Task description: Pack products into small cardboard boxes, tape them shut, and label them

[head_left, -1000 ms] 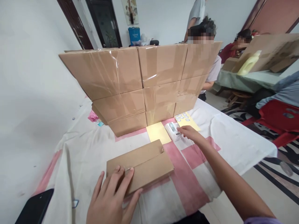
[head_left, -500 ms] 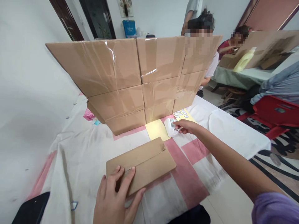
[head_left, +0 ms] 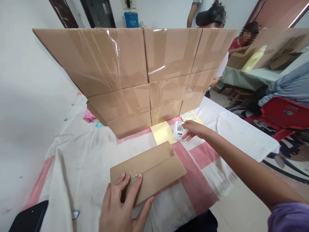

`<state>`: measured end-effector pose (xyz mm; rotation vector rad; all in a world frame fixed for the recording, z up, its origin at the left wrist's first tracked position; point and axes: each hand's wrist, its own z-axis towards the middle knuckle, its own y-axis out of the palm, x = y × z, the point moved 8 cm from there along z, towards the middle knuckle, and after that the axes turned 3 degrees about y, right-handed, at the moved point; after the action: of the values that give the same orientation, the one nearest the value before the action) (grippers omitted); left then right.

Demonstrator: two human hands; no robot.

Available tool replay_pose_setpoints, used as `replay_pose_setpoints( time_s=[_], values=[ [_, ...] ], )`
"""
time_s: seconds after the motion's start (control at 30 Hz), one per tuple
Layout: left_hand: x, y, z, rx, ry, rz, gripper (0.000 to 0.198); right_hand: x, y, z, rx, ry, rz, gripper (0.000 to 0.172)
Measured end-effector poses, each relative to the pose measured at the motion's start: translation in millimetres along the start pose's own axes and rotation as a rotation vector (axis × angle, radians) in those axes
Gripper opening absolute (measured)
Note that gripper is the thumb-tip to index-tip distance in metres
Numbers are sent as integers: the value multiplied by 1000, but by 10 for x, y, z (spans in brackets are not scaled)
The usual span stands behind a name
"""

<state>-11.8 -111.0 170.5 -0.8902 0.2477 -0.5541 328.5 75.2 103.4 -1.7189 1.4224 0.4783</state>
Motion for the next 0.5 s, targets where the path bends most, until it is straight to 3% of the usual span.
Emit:
replay_pose_setpoints(
  time_s=[0.17,0.37,0.5],
  values=[
    [16,-16,6,32,4,-18,49,157,149,-138,57,-36,116,23],
    [14,-23,22,47,-33,-67,47,354,266,-229,3,70,283,12],
    [9,-32,42,39,-74,-97,46,307,323,-194,83,69,165,38]
  ],
)
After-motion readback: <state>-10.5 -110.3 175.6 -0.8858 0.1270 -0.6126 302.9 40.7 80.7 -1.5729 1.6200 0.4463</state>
